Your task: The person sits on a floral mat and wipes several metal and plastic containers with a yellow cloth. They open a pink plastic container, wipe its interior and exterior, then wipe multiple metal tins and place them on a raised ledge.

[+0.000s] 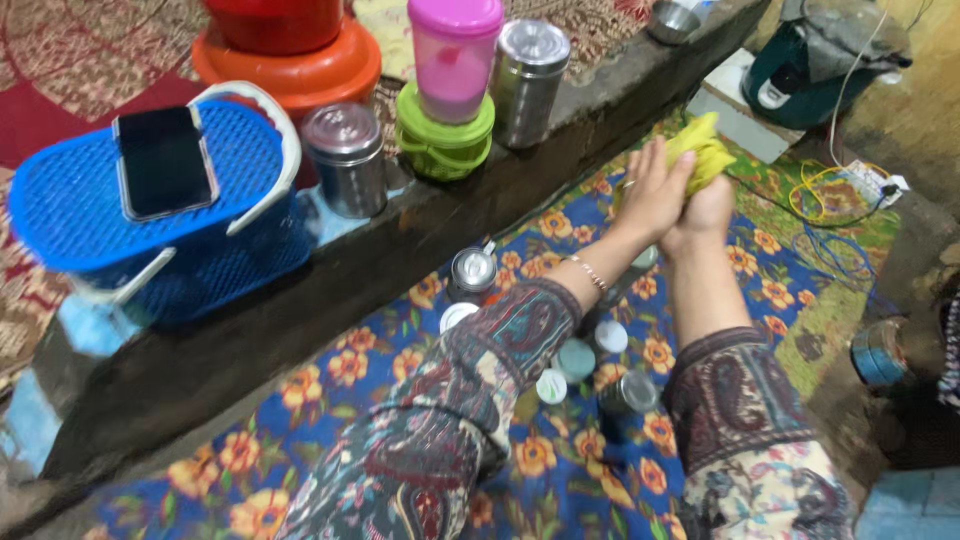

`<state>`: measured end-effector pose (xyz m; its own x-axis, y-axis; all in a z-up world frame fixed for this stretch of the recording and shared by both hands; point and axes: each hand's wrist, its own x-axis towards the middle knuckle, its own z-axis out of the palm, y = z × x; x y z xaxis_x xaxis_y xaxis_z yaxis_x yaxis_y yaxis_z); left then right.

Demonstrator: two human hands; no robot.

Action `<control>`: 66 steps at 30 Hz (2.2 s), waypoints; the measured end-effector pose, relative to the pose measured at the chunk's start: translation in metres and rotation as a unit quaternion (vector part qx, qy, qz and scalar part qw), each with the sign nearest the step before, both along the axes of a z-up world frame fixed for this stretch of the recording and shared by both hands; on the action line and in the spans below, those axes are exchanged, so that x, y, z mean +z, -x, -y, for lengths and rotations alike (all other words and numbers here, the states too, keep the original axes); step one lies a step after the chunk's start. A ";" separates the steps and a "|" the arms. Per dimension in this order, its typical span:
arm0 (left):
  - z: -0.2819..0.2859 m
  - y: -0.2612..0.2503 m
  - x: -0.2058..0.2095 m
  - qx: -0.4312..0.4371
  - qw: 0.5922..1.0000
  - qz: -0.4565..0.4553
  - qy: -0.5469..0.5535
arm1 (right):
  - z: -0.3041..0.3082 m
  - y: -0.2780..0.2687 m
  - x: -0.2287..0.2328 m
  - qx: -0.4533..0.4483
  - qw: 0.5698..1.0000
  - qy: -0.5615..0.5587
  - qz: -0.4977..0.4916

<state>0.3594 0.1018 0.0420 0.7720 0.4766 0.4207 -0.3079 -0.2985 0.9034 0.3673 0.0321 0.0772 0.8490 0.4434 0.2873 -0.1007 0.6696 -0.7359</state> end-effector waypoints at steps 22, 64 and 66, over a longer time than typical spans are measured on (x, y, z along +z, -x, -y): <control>0.039 0.058 -0.128 -0.139 0.941 0.104 -0.291 | 0.164 0.136 -0.091 -0.124 0.982 0.054 -0.132; 0.132 0.071 -0.214 -0.087 0.881 -0.058 -0.461 | 0.199 0.125 -0.128 -0.243 0.954 0.022 -0.175; 0.134 0.073 -0.224 -0.138 0.863 -0.133 -0.467 | 0.201 0.126 -0.128 -0.239 0.955 0.024 -0.174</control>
